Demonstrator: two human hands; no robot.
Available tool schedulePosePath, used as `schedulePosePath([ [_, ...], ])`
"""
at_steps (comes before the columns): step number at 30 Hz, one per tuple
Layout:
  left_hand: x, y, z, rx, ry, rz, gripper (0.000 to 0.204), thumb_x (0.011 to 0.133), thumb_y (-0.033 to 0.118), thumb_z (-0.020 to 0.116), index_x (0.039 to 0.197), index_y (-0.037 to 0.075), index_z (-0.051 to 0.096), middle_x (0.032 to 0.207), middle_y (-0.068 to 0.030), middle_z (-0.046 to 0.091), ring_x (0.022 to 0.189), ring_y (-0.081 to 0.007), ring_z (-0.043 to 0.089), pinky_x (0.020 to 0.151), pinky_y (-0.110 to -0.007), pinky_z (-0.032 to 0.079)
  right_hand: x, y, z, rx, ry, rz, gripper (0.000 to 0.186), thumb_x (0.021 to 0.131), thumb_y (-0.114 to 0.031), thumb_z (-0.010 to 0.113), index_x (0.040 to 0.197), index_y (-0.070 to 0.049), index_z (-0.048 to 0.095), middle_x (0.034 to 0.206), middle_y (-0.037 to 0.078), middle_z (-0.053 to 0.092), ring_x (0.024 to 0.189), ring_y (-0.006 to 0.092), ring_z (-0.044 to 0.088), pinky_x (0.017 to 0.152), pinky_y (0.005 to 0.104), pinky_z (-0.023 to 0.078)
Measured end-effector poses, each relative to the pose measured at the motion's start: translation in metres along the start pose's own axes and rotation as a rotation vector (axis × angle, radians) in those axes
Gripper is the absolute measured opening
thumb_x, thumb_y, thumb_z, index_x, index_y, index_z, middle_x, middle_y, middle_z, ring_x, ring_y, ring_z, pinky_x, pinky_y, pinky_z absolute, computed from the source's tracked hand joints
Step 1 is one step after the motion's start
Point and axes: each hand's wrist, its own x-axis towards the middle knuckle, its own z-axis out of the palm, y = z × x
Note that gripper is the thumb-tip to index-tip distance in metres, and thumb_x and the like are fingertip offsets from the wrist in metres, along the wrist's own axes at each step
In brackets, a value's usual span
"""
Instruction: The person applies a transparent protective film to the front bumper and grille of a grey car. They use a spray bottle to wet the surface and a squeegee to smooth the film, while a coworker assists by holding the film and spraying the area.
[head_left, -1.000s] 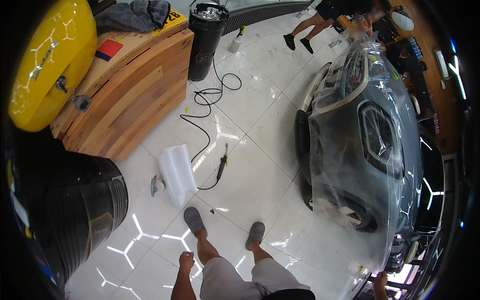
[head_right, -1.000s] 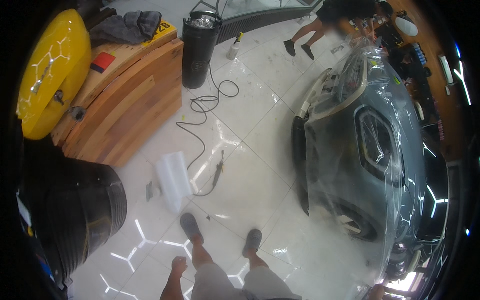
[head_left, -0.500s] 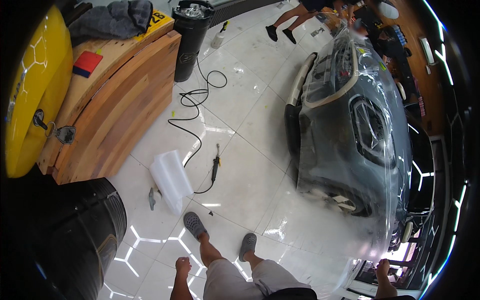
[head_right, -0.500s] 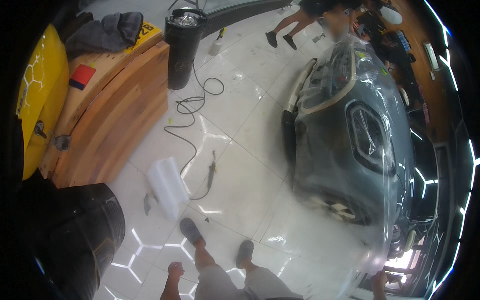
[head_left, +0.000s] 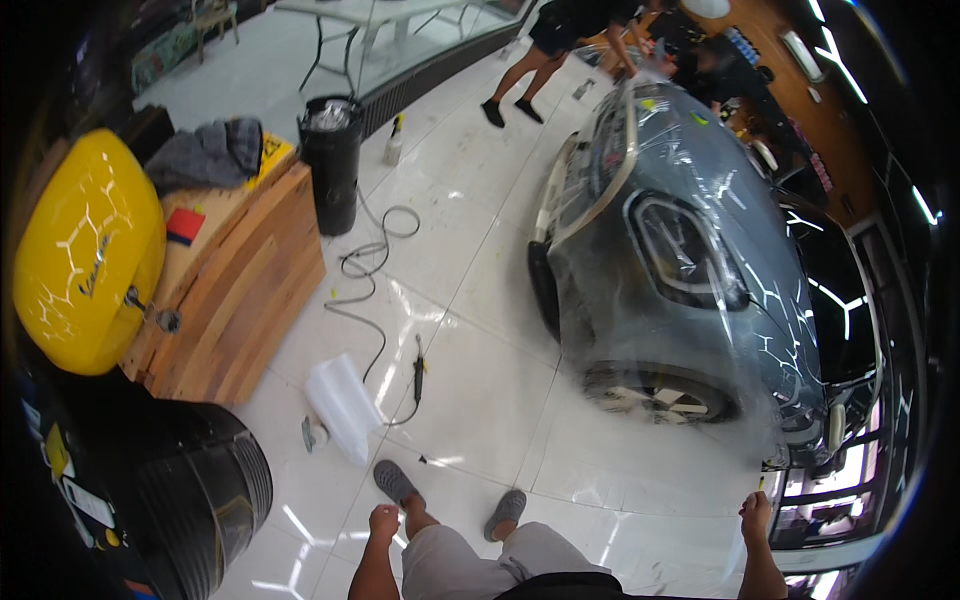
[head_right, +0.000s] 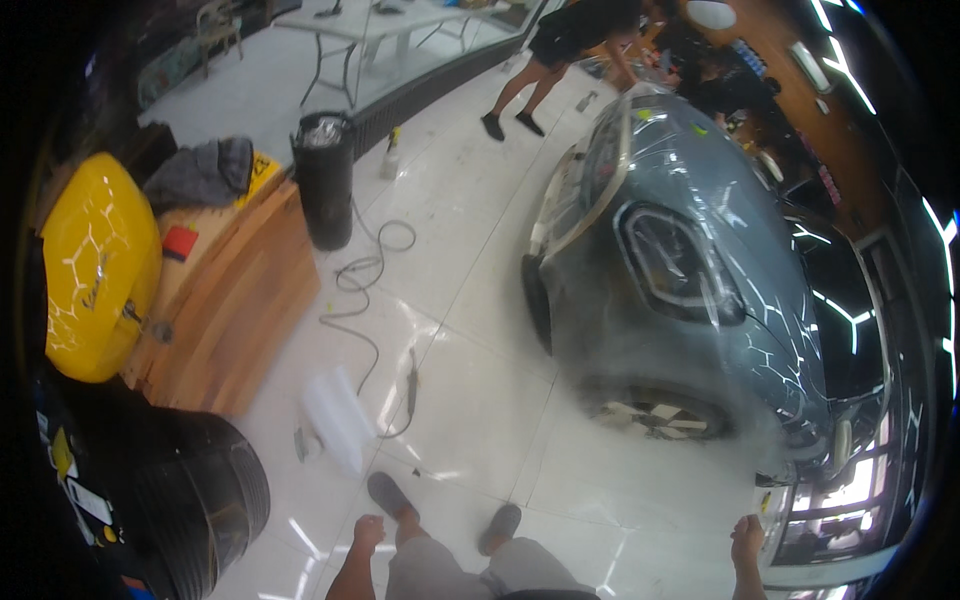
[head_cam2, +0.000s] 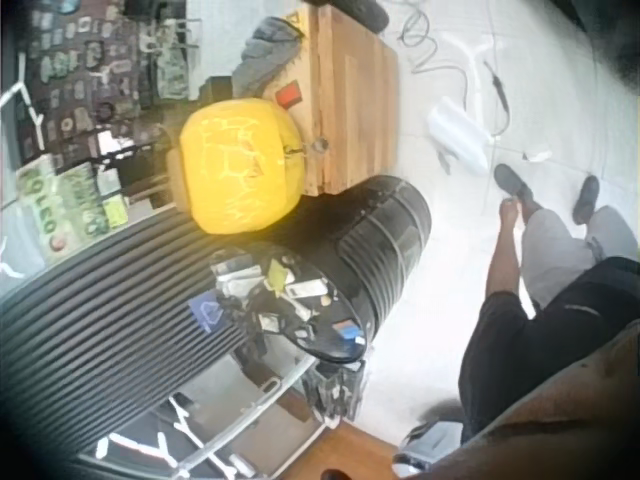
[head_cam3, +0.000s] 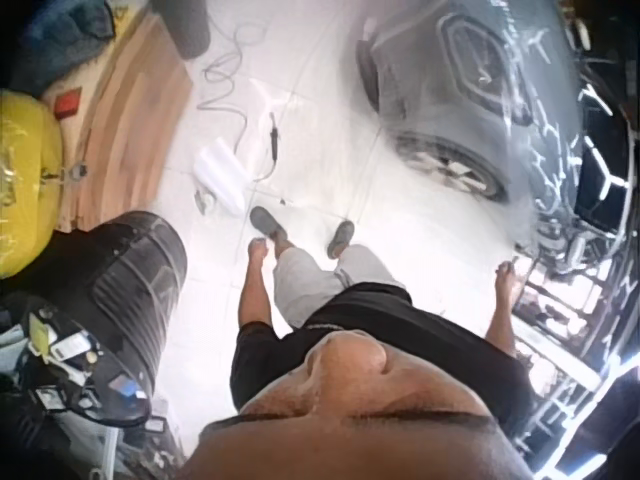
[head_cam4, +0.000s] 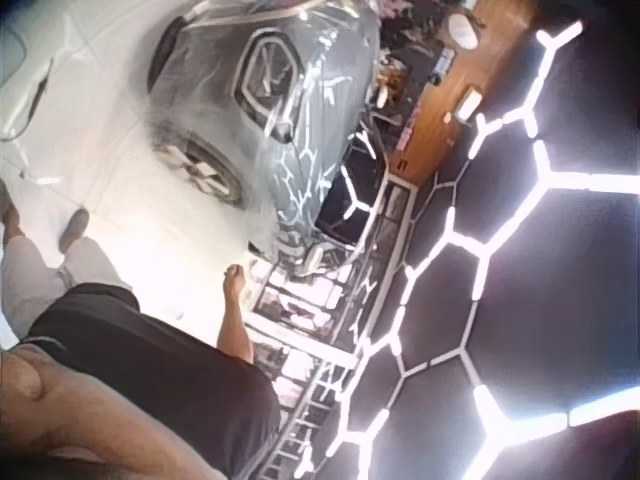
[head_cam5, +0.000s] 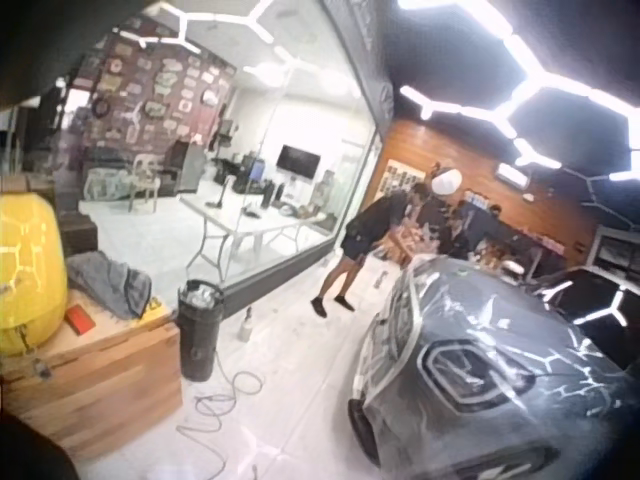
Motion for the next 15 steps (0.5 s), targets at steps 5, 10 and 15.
schedulePosePath([
  [5,-0.042,0.042,0.005,0.013,0.078,0.042,0.027,0.084,0.025,0.065,0.093,0.0,0.064,0.072,-0.0128,0.065,0.056,-0.0221,0.064,0.053,-0.035,0.051,0.002,0.02,0.009,0.078,-0.014,-0.188,0.022,0.094,-0.013,0.047,0.079,0.001,0.053,0.066,0.006,0.055,0.058,0.0134,0.055,0.055,0.0283,0.049],
  [10,-0.086,0.108,0.047,0.133,0.114,0.071,0.023,0.084,0.023,0.065,0.088,0.0,0.066,0.071,-0.0106,0.065,0.055,-0.0204,0.063,0.049,-0.036,0.05,-0.008,-0.014,0.004,0.198,-0.094,-0.247,0.023,0.091,-0.013,0.051,0.075,0.003,0.058,0.068,0.011,0.061,0.063,0.0174,0.06,0.062,0.0306,0.05],
  [15,-0.098,0.116,0.127,0.517,-0.031,0.682,0.026,0.084,0.028,0.066,0.095,0.004,0.066,0.076,-0.012,0.067,0.06,-0.019,0.064,0.053,-0.035,0.05,-0.011,-0.035,-0.002,0.347,-0.127,-0.479,0.018,0.088,-0.013,0.056,0.076,-0.001,0.061,0.073,0.013,0.062,0.066,0.024,0.061,0.061,0.0339,0.048],
])
